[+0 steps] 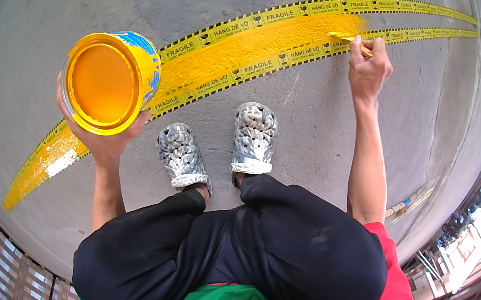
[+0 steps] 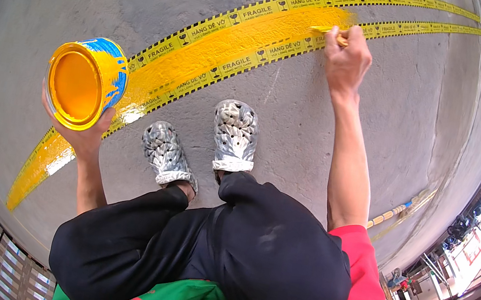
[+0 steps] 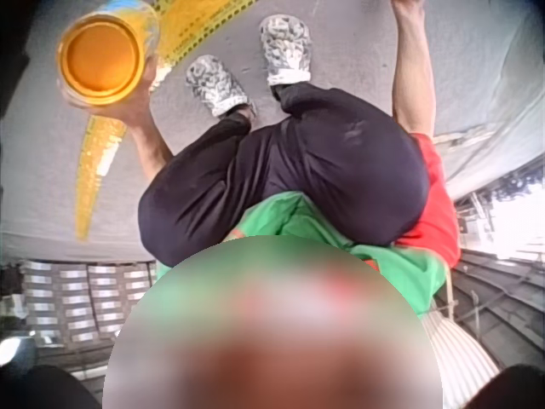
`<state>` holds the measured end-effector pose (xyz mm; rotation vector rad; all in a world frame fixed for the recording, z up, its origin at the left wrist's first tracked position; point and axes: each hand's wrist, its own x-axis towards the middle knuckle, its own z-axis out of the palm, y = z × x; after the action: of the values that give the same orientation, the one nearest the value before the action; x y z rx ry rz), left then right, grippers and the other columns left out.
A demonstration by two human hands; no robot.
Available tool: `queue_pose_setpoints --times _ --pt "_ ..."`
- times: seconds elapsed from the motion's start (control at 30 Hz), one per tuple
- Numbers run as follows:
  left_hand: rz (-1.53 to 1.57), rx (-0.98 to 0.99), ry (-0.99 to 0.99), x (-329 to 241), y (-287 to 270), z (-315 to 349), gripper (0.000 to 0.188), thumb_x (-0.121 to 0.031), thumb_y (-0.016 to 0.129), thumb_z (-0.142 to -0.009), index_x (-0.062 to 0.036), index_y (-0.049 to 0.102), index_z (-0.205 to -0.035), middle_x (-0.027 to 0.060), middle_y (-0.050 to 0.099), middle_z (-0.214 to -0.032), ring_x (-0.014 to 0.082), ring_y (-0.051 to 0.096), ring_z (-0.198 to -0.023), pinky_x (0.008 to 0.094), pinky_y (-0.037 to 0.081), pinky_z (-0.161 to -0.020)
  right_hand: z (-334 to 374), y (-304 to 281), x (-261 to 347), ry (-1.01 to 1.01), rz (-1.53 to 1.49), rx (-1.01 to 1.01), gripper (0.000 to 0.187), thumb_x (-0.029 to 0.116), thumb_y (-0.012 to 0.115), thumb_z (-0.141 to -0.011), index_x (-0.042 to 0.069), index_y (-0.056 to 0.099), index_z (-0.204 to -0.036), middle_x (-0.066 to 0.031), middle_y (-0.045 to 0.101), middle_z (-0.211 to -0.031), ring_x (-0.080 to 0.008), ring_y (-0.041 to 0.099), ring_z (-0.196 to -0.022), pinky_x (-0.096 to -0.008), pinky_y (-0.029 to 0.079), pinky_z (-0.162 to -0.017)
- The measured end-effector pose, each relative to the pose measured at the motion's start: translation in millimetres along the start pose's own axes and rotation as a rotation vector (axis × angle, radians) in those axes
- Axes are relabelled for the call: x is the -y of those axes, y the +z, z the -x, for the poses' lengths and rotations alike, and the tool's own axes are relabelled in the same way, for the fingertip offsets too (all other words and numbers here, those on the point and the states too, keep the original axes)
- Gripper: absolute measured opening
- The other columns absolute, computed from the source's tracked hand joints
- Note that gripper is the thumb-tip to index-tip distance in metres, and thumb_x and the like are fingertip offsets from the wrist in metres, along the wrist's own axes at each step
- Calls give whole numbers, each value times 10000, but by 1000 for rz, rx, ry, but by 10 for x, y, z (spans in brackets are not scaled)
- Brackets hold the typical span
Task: The person paints yellow lines on a concrete floor using a paintbrush and a can of yellow paint. They repeatedly dip the brush into the paint and apply it along pre-marked tape lines, creating continuous yellow markings.
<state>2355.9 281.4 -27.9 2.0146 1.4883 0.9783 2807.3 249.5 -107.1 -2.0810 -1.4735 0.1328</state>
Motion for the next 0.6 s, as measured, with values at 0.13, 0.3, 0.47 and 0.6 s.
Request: queue_pose_setpoints --times 0.13,0.3,0.47,0.6 --pt "26 17 6 3 -10 1 1217 -347 961 -575 -49 256 -1520 129 472 -1435 276 498 -1343 449 386 -1165 172 162 332 -85 -13 151 140 105 637 -950 56 591 -827 -109 606 -687 -200 638 -581 -337 562 -507" --pt "19 -22 19 -61 47 -5 1115 -343 911 -616 -55 307 -1508 137 455 -1468 282 467 -1373 441 359 -1185 928 605 1397 -164 -470 431 203 86 652 -908 62 506 -769 -113 583 -715 -273 606 -593 -386 522 -517" --pt "28 -12 -1 -77 32 0 1157 -345 935 -591 -48 296 -1508 137 463 -1450 279 478 -1360 439 364 -1177 750 607 1288 -77 -587 299 235 148 698 -922 71 546 -759 -83 586 -645 -179 584 -554 -340 504 -506" --pt "-11 -33 22 -12 -34 -11 1216 -374 972 -565 -42 279 -1509 131 482 -1415 271 506 -1328 442 383 -1157 185 272 323 -65 -179 147 215 129 660 -952 72 540 -783 -64 609 -687 -124 585 -579 -262 492 -454"
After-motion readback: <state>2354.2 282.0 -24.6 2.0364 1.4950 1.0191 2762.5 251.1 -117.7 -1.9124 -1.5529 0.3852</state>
